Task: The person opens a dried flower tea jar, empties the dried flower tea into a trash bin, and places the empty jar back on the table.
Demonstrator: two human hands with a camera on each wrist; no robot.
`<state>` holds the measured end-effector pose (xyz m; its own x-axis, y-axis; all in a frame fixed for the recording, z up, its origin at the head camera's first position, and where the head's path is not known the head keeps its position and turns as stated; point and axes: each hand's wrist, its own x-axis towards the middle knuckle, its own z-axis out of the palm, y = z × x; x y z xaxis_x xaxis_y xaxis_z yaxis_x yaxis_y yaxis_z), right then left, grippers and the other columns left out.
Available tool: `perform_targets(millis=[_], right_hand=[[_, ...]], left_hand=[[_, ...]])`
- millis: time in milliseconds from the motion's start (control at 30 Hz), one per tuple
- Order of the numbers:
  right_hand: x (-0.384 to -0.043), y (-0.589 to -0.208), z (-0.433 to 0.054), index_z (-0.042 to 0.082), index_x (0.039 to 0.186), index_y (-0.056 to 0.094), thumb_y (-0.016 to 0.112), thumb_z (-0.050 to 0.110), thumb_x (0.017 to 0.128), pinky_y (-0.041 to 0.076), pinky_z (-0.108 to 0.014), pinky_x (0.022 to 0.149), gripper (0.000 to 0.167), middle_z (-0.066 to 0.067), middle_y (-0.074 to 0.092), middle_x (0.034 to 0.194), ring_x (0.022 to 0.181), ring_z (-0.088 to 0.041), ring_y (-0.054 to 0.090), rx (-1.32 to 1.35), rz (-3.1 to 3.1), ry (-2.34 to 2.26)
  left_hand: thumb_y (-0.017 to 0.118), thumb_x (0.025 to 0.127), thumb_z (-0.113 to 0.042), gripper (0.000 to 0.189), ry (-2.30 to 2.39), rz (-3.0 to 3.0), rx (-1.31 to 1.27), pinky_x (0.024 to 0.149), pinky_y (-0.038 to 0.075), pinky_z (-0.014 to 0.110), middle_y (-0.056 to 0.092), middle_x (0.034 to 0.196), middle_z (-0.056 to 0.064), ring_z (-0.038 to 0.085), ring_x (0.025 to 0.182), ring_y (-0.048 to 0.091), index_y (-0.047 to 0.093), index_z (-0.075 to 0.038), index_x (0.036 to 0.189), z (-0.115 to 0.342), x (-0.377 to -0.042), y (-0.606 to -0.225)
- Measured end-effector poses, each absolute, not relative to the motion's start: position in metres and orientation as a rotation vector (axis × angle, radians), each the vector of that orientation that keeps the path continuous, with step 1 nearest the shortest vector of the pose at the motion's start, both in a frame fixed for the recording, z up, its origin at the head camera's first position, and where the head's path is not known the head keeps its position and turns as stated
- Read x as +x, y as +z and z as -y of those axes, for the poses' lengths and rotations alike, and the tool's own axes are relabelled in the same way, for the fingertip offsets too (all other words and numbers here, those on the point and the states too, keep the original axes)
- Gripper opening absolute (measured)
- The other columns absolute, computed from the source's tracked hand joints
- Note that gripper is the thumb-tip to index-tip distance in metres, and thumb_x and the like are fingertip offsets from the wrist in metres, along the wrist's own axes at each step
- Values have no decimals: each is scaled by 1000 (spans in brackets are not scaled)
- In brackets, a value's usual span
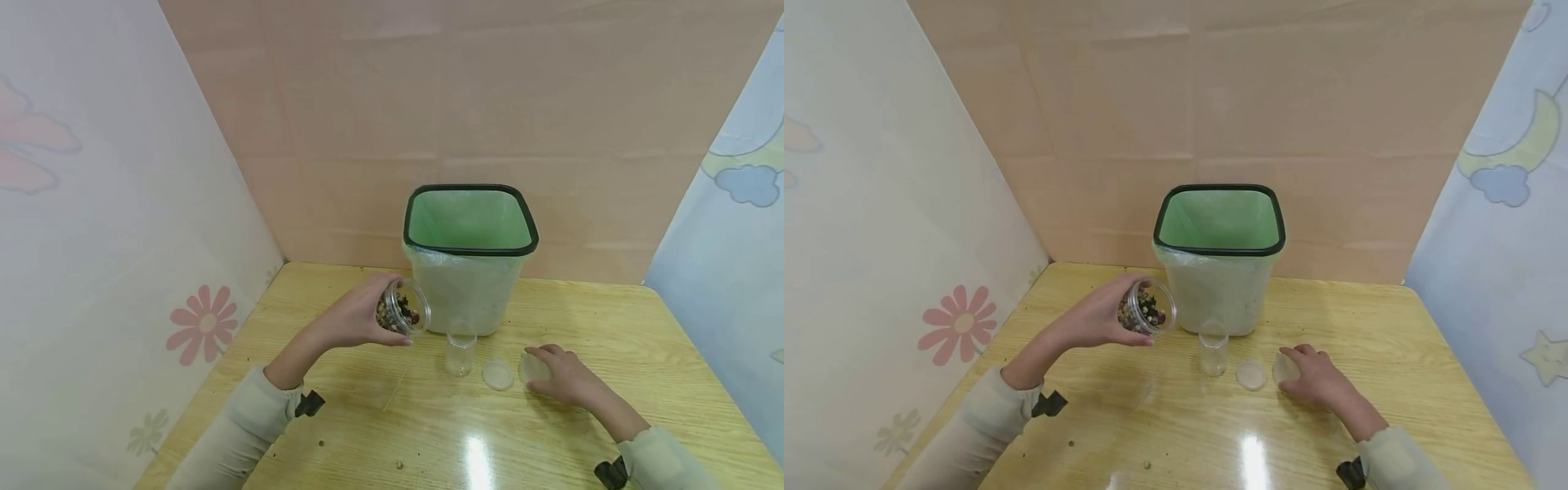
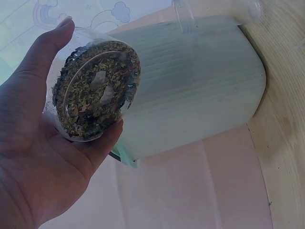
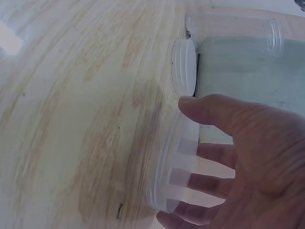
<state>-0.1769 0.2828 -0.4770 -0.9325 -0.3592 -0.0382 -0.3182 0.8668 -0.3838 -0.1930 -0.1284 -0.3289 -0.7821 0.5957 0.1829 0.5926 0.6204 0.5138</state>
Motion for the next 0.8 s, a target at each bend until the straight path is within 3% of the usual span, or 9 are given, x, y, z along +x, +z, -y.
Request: perform_targets(millis=[467,800], right_hand=[[-178,-475,-280,-3,138,56,83,31,83,53,-61,74,70,-35,50,132,105,-56,53,-508,-2916,-541],[-175,-471,-277,-4,138,55,83,30,83,52,-64,77,70,-37,48,134,109,-61,50,-497,-2906,-523]], left_hand=[[92,71,-46,98,911,-2835,1094,95,52,40,56,133,8,18,116,54,43,-11,148,130,-196,-322],[92,71,-45,96,912,-2857,1057,94,52,40,56,131,6,18,114,54,43,-12,147,132,-197,-313]])
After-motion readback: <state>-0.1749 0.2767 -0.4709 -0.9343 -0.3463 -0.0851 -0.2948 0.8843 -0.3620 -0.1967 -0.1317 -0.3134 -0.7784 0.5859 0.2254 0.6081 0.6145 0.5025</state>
